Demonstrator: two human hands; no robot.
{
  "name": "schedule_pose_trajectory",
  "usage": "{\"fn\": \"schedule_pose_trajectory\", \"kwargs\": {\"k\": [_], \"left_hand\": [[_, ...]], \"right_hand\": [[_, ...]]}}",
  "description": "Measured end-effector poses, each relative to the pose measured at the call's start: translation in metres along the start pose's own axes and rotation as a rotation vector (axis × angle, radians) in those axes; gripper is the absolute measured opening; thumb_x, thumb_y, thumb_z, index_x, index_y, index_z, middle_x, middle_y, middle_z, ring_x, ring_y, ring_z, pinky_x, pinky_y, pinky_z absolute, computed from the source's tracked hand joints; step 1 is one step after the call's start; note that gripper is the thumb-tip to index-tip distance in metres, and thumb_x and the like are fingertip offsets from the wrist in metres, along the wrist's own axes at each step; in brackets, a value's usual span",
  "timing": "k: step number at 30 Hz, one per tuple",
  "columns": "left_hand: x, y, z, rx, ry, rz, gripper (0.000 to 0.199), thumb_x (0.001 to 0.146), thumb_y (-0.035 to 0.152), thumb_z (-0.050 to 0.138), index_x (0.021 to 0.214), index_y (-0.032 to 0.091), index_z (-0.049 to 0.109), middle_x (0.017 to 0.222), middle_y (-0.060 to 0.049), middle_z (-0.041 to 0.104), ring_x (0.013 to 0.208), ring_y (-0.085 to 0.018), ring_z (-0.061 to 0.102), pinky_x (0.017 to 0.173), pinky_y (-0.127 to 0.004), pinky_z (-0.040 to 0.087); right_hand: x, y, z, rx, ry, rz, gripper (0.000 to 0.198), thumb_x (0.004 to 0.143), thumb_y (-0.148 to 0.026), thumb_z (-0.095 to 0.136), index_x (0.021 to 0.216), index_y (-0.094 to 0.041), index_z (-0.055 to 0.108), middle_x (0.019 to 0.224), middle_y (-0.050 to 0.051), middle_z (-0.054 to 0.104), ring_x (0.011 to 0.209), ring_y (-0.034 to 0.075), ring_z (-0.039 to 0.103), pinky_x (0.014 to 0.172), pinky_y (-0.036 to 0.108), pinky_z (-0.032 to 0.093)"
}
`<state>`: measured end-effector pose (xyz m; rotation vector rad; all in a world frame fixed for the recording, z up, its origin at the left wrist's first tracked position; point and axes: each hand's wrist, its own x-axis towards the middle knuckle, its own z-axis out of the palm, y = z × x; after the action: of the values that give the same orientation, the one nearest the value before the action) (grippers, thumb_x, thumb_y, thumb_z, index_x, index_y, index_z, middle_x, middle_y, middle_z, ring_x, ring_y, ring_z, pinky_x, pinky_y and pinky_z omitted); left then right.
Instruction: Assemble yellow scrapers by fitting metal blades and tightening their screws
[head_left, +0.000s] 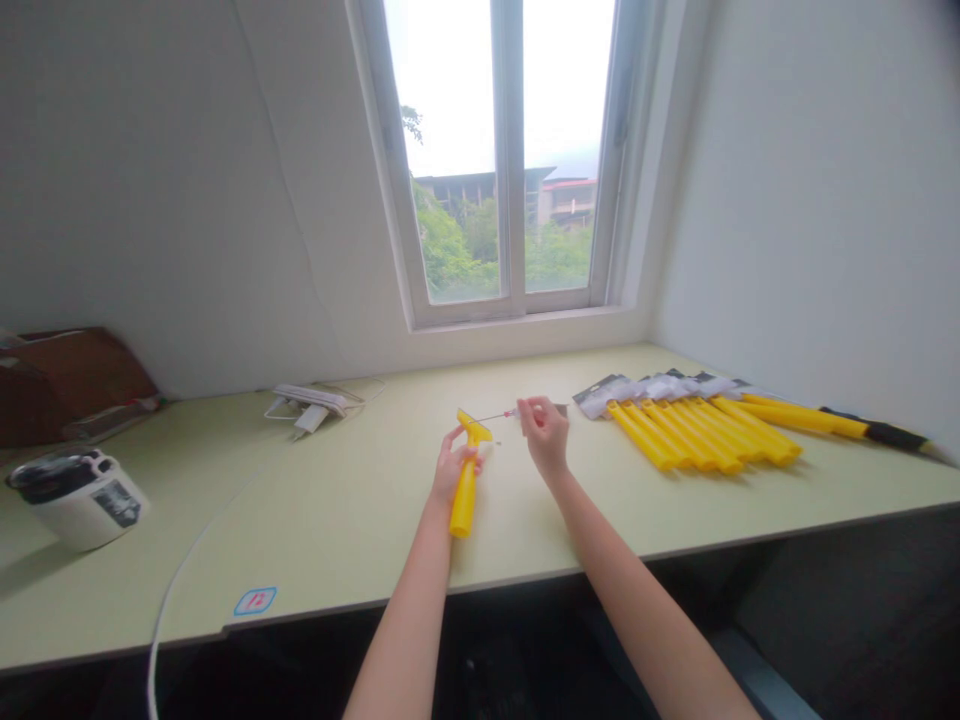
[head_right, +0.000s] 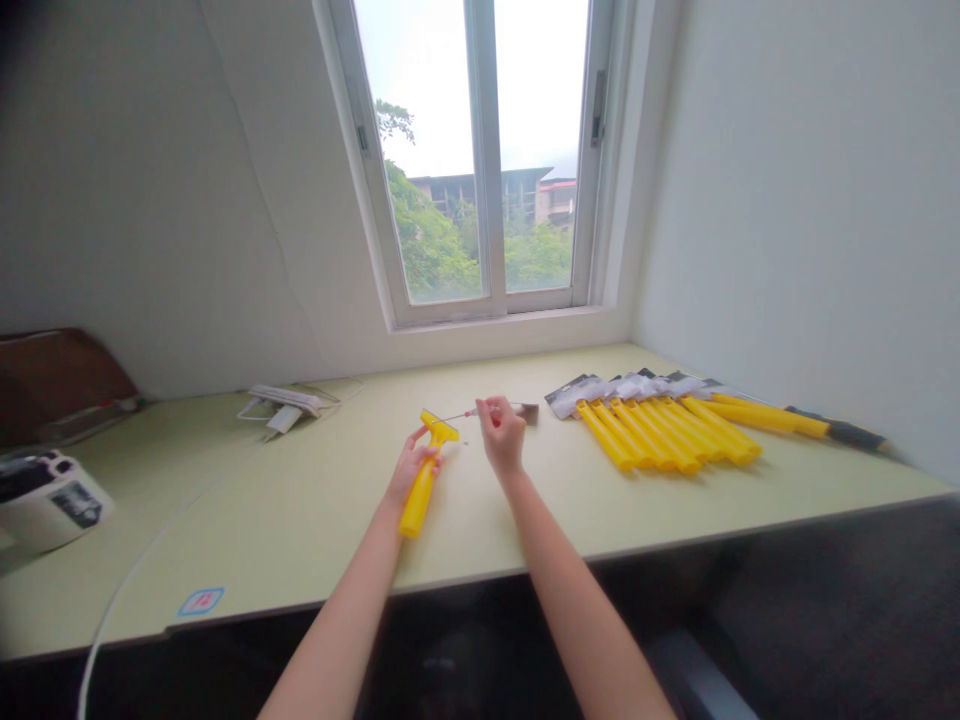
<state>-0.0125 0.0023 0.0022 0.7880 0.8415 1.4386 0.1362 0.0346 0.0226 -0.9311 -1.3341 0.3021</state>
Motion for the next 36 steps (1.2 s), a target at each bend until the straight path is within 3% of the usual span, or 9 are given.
{"fn": "schedule_pose_trajectory", "kwargs": {"k": [2,7,9,16,18,21,25,31,36], "left_hand": [[0.0003,-0.0002,-0.0006,0.005,0.000,0.000,0.066,0.054,0.012,0.062,0.115,0.020,0.037,0.064,0.002,0.055,0.046,-0.007,0.049,0.043,-0.018,0.033],[0.0012,-0.0009,-0.0023,0.013,0.009,0.018,0.064,0.055,0.012,0.061,0.114,0.020,0.037,0.065,0.001,0.056,0.046,-0.007,0.048,0.044,-0.018,0.034],[0.0012,-0.0010,-0.0024,0.008,0.004,0.011,0.065,0.055,0.014,0.062,0.115,0.020,0.038,0.064,0.002,0.055,0.046,-0.007,0.048,0.043,-0.018,0.034],[0.0011,-0.0011,-0.0022,0.003,-0.006,0.000,0.066,0.054,0.013,0.063,0.114,0.020,0.038,0.064,0.002,0.055,0.046,-0.007,0.048,0.044,-0.018,0.034],[0.0013,-0.0013,-0.0027,0.005,-0.007,-0.001,0.065,0.055,0.013,0.063,0.115,0.020,0.038,0.065,0.002,0.055,0.046,-0.007,0.048,0.044,-0.019,0.034],[0.0016,-0.0012,-0.0032,0.014,0.004,0.001,0.064,0.056,0.012,0.061,0.115,0.020,0.037,0.067,0.001,0.055,0.046,-0.007,0.048,0.045,-0.019,0.035],[0.0015,-0.0007,-0.0026,0.012,-0.004,-0.001,0.064,0.056,0.011,0.058,0.115,0.019,0.035,0.067,0.000,0.056,0.046,-0.007,0.048,0.044,-0.018,0.034],[0.0005,-0.0002,-0.0013,0.022,-0.009,0.004,0.062,0.057,0.010,0.057,0.114,0.019,0.036,0.066,0.000,0.056,0.046,-0.007,0.048,0.044,-0.018,0.034],[0.0000,-0.0001,-0.0016,0.036,0.008,0.006,0.061,0.057,0.011,0.057,0.114,0.019,0.036,0.065,0.000,0.055,0.046,-0.007,0.048,0.045,-0.019,0.035]], "right_hand": [[0.0003,0.0011,0.0008,0.000,-0.041,-0.009,0.031,0.084,-0.041,0.037,0.070,-0.018,0.054,0.046,-0.004,0.046,0.044,0.010,0.043,0.048,0.022,0.035],[0.0019,0.0025,0.0031,-0.001,-0.103,-0.097,0.025,0.085,-0.032,0.032,0.090,-0.019,0.052,0.076,0.003,0.059,0.072,0.015,0.054,0.067,0.028,0.041],[0.0026,0.0020,0.0032,-0.002,-0.084,-0.119,0.022,0.083,-0.031,0.034,0.088,-0.019,0.053,0.081,0.004,0.060,0.077,0.017,0.054,0.070,0.029,0.041],[0.0022,0.0009,0.0016,0.034,-0.020,0.040,0.022,0.078,-0.040,0.047,0.075,-0.019,0.051,0.052,-0.003,0.052,0.043,0.010,0.043,0.044,0.021,0.033],[0.0017,0.0032,0.0027,0.016,-0.065,0.040,0.027,0.081,-0.040,0.041,0.068,-0.019,0.050,0.052,-0.002,0.051,0.046,0.011,0.044,0.047,0.022,0.034],[0.0018,0.0076,0.0053,0.048,-0.137,0.018,0.026,0.084,-0.035,0.032,0.074,-0.019,0.050,0.061,-0.001,0.054,0.055,0.012,0.049,0.053,0.024,0.037],[0.0030,0.0089,0.0066,0.074,-0.114,-0.021,0.016,0.081,-0.030,0.034,0.080,-0.020,0.046,0.067,0.000,0.054,0.062,0.014,0.051,0.058,0.026,0.040],[0.0015,0.0019,0.0029,0.033,-0.090,0.035,0.018,0.079,-0.037,0.045,0.080,-0.020,0.047,0.062,-0.001,0.056,0.050,0.011,0.049,0.048,0.022,0.035],[0.0007,0.0068,0.0033,-0.034,-0.142,-0.019,0.025,0.086,-0.034,0.031,0.078,-0.019,0.050,0.063,0.000,0.056,0.057,0.013,0.050,0.055,0.024,0.037]]}}
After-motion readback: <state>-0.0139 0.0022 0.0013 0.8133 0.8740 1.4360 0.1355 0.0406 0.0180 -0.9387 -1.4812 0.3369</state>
